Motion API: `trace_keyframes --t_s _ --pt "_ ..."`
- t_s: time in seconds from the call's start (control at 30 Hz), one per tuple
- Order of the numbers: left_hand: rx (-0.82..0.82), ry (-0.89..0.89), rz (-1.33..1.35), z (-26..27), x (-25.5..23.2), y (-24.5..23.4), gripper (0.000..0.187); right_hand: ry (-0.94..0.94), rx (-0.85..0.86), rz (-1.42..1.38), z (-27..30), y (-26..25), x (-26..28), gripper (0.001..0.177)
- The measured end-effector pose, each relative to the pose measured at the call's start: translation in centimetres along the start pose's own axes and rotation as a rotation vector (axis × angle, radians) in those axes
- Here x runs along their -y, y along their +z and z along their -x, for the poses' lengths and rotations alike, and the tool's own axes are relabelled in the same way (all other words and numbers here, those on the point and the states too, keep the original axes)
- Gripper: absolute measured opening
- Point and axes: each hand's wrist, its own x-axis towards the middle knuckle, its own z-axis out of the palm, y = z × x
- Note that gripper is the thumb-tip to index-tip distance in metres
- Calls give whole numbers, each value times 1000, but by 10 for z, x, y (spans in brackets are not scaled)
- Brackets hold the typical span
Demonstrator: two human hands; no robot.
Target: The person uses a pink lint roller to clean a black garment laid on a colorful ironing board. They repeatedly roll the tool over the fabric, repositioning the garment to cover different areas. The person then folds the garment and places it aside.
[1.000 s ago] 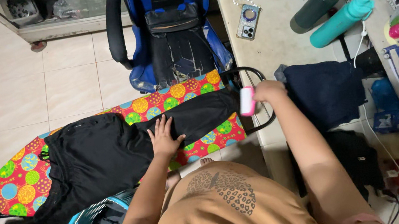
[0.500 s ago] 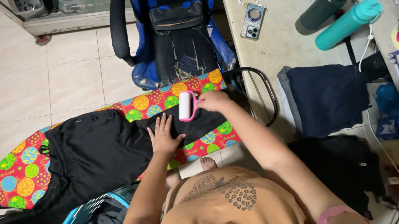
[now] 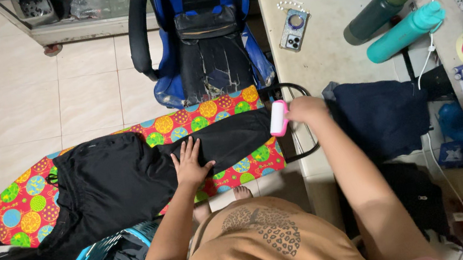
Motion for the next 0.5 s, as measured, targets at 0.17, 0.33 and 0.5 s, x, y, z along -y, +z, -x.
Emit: trace_keyframes --t_s 0.17,0.33,0.5 --pt "3 3 -1 2 -2 -3 101 -200 -172 -184 9 1 96 39" --pt "2 5 -2 2 -2 -3 100 -334 -58 -122 -21 30 174 38" --pt "-12 18 18 3 -1 -2 100 -234 203 -382 -76 56 120 33"
